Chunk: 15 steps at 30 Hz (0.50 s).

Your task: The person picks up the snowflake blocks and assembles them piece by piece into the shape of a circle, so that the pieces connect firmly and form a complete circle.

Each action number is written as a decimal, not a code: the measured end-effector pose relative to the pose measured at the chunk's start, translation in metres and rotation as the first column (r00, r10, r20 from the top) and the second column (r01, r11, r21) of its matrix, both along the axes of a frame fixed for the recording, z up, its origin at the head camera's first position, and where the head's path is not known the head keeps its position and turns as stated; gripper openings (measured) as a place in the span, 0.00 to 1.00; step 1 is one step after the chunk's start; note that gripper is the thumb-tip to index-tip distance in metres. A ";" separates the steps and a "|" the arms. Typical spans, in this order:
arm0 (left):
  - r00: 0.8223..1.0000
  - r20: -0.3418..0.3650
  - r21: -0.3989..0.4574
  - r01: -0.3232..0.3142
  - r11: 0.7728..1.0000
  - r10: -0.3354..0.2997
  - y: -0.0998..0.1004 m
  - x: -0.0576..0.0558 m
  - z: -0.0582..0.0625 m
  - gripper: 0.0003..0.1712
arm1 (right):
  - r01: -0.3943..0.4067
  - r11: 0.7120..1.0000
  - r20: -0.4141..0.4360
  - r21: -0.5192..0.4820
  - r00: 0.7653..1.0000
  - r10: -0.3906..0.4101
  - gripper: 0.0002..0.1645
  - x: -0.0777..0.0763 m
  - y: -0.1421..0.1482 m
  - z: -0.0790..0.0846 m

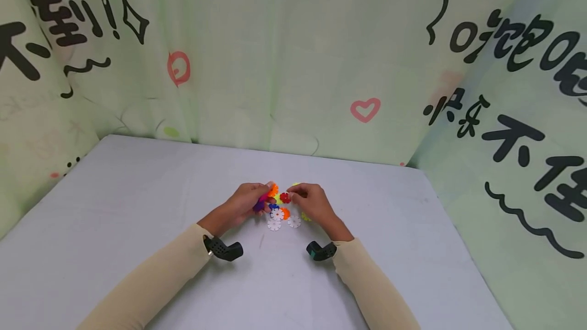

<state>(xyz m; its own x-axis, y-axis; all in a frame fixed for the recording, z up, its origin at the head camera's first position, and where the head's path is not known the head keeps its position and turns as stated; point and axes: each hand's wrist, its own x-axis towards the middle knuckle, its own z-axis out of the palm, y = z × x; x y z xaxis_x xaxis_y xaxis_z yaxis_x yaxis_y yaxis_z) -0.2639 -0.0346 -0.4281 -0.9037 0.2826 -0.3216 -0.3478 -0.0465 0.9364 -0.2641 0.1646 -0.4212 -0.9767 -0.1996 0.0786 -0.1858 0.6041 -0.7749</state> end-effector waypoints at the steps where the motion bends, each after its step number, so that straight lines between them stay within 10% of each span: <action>1: 1.000 0.005 0.000 0.001 1.000 -0.001 -0.001 0.000 0.000 0.21 | 0.001 1.000 0.009 0.012 1.000 -0.001 0.09 -0.001 0.000 -0.001; 15: 0.999 0.047 0.011 -0.007 1.000 0.007 -0.009 0.002 0.002 0.29 | 0.018 0.994 0.061 0.112 0.998 -0.025 0.13 -0.014 -0.005 -0.010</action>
<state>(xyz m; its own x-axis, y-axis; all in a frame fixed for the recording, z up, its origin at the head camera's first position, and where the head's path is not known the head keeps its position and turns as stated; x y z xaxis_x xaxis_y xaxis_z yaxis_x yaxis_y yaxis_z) -0.2619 -0.0437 -0.4261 -0.8899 0.2798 -0.3602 -0.3905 -0.0593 0.9187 -0.2786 0.1593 -0.4310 -0.9832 -0.1827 -0.0044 -0.1252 0.6907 -0.7123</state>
